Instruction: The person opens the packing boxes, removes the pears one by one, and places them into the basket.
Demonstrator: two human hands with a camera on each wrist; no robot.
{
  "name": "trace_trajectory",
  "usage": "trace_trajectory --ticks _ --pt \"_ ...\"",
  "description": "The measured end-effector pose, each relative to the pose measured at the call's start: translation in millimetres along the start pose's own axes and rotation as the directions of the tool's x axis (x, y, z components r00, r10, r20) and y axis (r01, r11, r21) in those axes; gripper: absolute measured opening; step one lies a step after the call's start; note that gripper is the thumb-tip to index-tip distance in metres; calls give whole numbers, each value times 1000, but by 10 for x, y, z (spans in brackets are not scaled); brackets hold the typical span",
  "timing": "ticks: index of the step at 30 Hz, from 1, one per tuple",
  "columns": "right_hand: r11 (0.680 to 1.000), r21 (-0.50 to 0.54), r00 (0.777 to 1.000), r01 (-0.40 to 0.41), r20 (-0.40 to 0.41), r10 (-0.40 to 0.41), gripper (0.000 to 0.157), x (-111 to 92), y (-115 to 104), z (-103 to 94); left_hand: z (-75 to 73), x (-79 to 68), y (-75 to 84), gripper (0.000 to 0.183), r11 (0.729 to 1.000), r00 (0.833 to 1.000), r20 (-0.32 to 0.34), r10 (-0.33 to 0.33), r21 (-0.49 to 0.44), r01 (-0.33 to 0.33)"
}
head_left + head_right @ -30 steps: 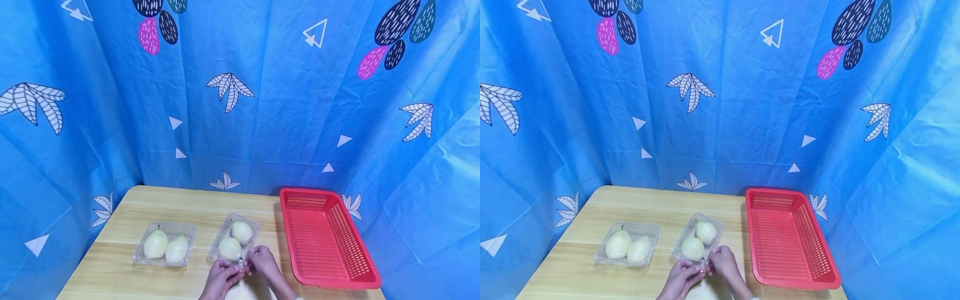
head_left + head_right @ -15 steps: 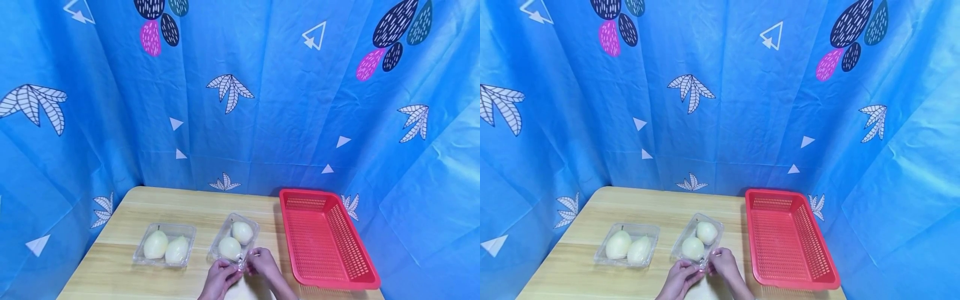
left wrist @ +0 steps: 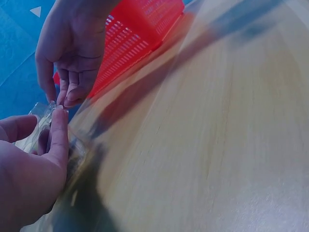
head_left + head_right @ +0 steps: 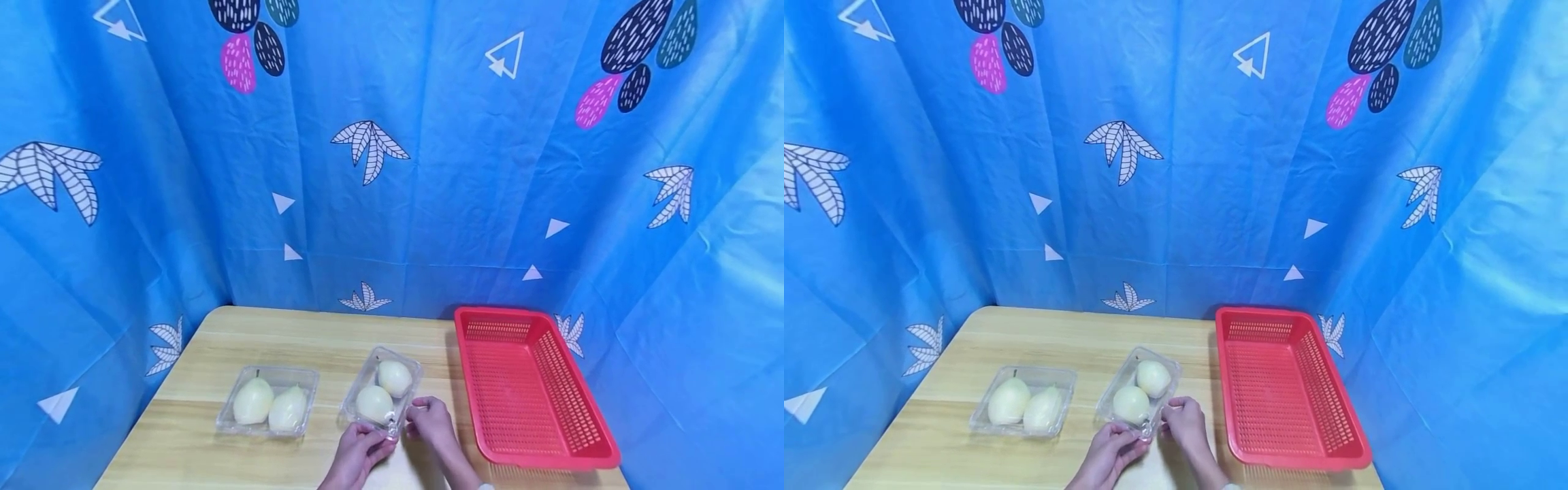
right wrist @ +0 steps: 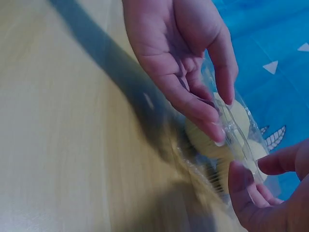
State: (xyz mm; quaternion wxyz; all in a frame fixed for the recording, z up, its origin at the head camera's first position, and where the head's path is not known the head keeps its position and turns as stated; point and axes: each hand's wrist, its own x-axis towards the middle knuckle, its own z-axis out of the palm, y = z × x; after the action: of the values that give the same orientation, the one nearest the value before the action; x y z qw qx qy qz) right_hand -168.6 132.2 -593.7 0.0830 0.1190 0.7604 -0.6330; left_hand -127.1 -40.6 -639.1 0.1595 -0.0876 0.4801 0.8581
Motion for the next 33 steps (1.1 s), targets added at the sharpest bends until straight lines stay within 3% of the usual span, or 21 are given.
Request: trace_trajectory --ticks 4,11,26,33 --pt "998 57 1000 -17 -12 18 49 62 -1 -2 -30 -7 4 24 1000 1000 25 -9 -3 9" --pt "991 134 1000 -27 2 27 53 144 -23 -2 -65 7 31 30 1000 997 70 -20 -10 20" --pt "961 268 998 -63 25 58 49 203 18 46 -83 19 49 20 1000 1000 12 -12 5 12" --pt "942 326 996 -81 48 69 47 172 49 89 -83 4 22 26 1000 1000 2 -18 6 18"
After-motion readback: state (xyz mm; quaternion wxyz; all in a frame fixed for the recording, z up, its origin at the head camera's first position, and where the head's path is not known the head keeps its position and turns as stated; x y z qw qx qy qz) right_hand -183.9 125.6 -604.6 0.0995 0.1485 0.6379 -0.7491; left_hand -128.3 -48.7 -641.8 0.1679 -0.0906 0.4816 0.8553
